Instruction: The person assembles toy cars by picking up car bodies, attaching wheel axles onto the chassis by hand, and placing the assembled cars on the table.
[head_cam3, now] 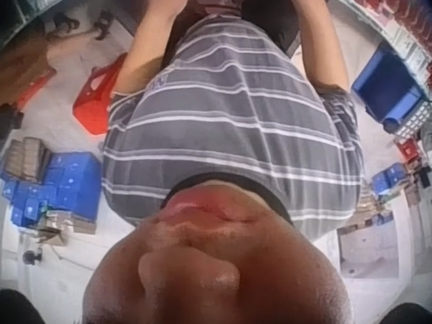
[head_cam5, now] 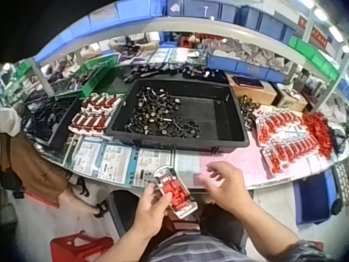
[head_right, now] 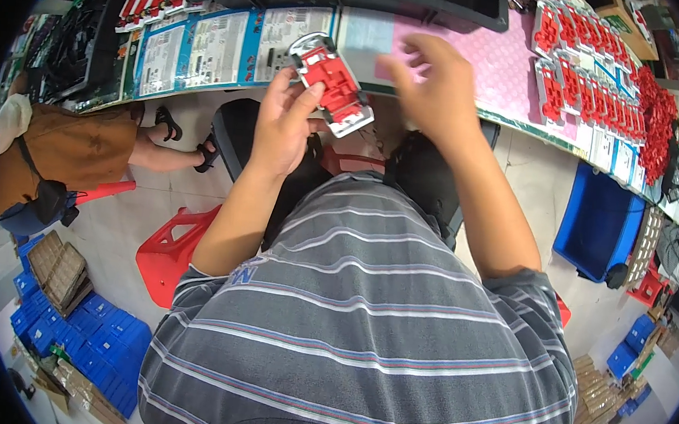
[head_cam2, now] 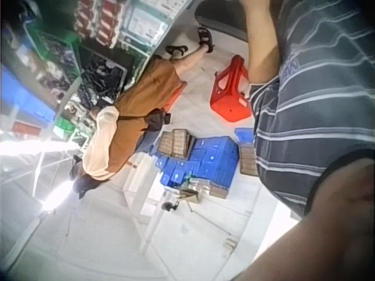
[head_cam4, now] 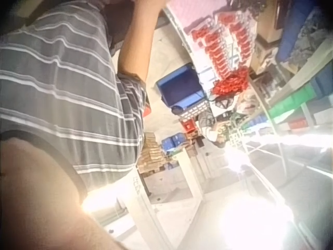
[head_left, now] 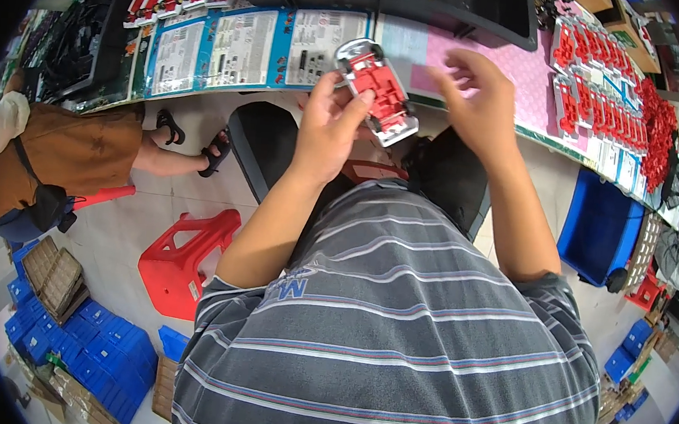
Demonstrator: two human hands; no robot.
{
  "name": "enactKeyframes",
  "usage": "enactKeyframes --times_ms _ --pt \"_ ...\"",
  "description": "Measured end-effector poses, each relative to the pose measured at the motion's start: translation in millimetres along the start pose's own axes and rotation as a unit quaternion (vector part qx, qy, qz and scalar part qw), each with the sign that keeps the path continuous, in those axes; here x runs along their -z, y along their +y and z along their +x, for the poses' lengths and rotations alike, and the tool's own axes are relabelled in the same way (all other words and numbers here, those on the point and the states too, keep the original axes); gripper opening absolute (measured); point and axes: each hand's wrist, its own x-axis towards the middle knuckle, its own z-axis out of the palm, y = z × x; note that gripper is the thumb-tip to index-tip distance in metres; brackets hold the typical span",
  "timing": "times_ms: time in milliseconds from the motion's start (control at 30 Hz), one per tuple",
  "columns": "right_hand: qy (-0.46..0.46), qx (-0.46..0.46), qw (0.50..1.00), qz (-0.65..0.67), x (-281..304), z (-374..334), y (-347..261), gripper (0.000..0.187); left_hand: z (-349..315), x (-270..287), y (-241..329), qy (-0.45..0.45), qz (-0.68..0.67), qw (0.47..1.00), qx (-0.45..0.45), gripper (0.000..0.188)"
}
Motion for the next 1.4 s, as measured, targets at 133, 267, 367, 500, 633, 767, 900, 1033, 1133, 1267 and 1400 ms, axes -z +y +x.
enactKeyframes --times_ms 133,267,367,500,633,767,900,1033,1133,1267,1400 --pt "0.082 -0.029 0.988 -0.124 12.4 -7.4 79.9 0.016 14.8 51.7 31.1 0.069 0.020 0.997 -0.032 0.037" --pt "0.138 0.004 0.979 -0.149 11.7 -20.1 105.6 0.010 34.7 122.1 73.2 0.157 0.120 0.978 -0.071 0.036" --pt "0.113 0.051 0.973 -0.194 11.7 -16.4 99.9 0.009 48.1 171.0 105.6 0.217 0.195 0.954 -0.065 0.031" --pt "0.089 -0.020 0.989 -0.113 20.7 -14.8 92.0 0.013 64.7 204.2 127.3 0.238 0.230 0.944 0.001 0.044" --pt "0.139 -0.005 0.981 -0.137 51.2 -24.0 89.9 0.016 83.3 219.5 128.7 0.262 0.275 0.925 0.001 0.050" --pt "0.163 -0.025 0.939 -0.301 104.5 -35.7 93.8 0.018 92.7 267.5 145.1 0.316 0.345 0.883 -0.031 0.045" --pt "0.107 -0.078 0.908 -0.398 142.3 -57.1 109.8 0.026 106.2 304.8 175.5 0.382 0.326 0.864 -0.040 0.037" --pt "0.062 -0.090 0.914 -0.392 145.5 -64.0 123.4 0.027 115.1 390.1 208.3 0.374 0.379 0.846 -0.041 0.031" --pt "0.079 -0.097 0.911 -0.394 142.1 -67.0 135.4 0.027 126.4 408.3 212.5 0.399 0.304 0.861 -0.086 0.029" --pt "0.090 -0.088 0.907 -0.403 136.7 -68.5 141.5 0.023 127.3 399.4 207.5 0.451 0.447 0.769 -0.076 0.032" --pt "0.105 -0.078 0.909 -0.396 132.3 -73.2 133.7 0.017 110.7 359.3 207.3 0.455 0.665 0.582 -0.110 0.048"
